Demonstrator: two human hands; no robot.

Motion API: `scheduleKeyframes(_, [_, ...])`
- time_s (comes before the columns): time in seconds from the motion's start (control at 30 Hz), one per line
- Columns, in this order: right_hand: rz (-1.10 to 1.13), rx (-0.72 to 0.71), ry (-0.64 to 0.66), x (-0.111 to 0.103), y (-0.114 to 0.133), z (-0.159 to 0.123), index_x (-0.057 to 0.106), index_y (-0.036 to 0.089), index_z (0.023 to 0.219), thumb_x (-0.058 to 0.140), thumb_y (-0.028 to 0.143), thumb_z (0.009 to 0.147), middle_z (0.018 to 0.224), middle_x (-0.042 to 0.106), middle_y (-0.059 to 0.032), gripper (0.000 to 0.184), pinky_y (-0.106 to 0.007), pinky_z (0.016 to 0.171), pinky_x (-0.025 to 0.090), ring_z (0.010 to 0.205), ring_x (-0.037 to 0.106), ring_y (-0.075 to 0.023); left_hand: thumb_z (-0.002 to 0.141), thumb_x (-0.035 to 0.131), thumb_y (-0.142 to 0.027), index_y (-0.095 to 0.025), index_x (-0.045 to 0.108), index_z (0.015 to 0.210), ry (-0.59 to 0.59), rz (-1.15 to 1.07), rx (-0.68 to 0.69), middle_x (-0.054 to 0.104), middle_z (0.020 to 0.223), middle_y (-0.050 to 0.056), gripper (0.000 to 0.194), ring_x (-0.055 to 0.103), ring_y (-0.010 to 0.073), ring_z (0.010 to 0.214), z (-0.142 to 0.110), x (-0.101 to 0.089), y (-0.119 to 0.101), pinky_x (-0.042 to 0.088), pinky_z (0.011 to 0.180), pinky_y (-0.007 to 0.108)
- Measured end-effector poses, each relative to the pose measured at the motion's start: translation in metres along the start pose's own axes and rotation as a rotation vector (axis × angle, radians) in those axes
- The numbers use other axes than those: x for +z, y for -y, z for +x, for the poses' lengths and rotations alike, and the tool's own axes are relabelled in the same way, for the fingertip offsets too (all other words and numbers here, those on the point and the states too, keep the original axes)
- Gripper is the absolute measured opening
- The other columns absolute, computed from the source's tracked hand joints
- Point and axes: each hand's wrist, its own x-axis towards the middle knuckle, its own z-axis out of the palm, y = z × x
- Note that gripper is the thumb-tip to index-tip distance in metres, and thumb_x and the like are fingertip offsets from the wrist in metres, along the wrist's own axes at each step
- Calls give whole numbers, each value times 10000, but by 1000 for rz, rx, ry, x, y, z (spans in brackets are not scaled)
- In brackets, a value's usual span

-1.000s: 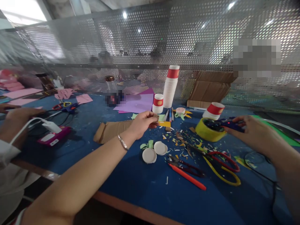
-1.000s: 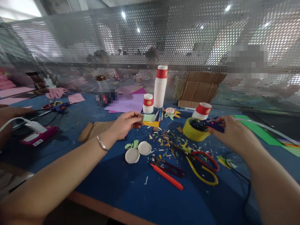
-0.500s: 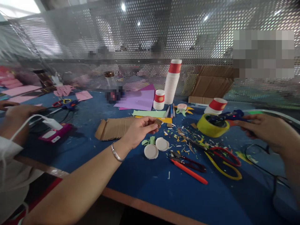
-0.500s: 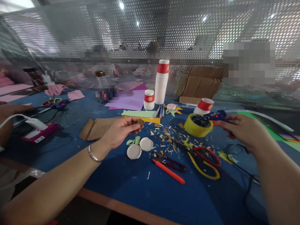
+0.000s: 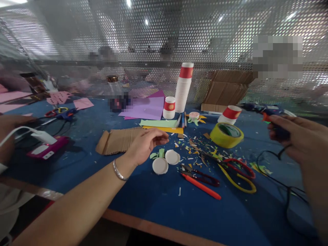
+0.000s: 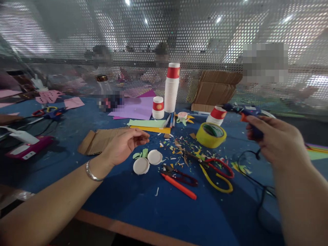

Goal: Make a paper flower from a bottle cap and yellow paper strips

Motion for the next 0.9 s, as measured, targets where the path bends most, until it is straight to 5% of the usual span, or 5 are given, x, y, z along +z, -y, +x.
scheduleKeyframes(0.17, [370, 323, -118, 8, 21, -5, 658, 190, 718, 843, 215, 503, 686, 500, -11, 285, -96, 254, 237, 513, 471, -86, 690, 835, -201, -152, 728, 884, 8, 95, 42, 724, 876, 21, 227, 696, 150, 820, -1, 0, 2, 536, 876, 334])
scheduleKeyframes(0.27, [523, 379, 14, 11, 25, -4, 608, 185, 719, 822, 186, 556, 672, 442, 23, 268, -91, 312, 355, 514, 433, -64, 665, 865, -162, -174, 651, 993, 7, 77, 98, 732, 891, 10, 392, 714, 166, 860, -4, 2, 1, 539, 881, 342])
scheduleKeyframes(0.37, [641, 347, 150, 11, 26, -9, 581, 176, 737, 809, 175, 604, 676, 398, 45, 264, -127, 417, 467, 530, 399, -57, 669, 870, -153, -186, 591, 1026, 29, 76, 86, 749, 850, 23, 454, 716, 177, 841, -6, 4, 0, 548, 827, 342])
scheduleKeyframes(0.7, [580, 228, 445, 24, 30, -33, 635, 210, 746, 852, 308, 648, 553, 301, 71, 257, -191, 389, 314, 485, 186, -87, 763, 783, -219, -160, 742, 918, 40, 158, 37, 718, 900, 38, 171, 635, 122, 801, -8, 7, -1, 496, 721, 262])
scheduleKeyframes(0.9, [588, 109, 478, 37, 25, -43, 641, 209, 695, 819, 249, 666, 530, 386, 54, 185, -201, 430, 337, 467, 316, -80, 808, 752, -245, -188, 749, 1008, -7, 75, -29, 724, 943, 50, 209, 678, 164, 828, -6, 7, -1, 536, 719, 299])
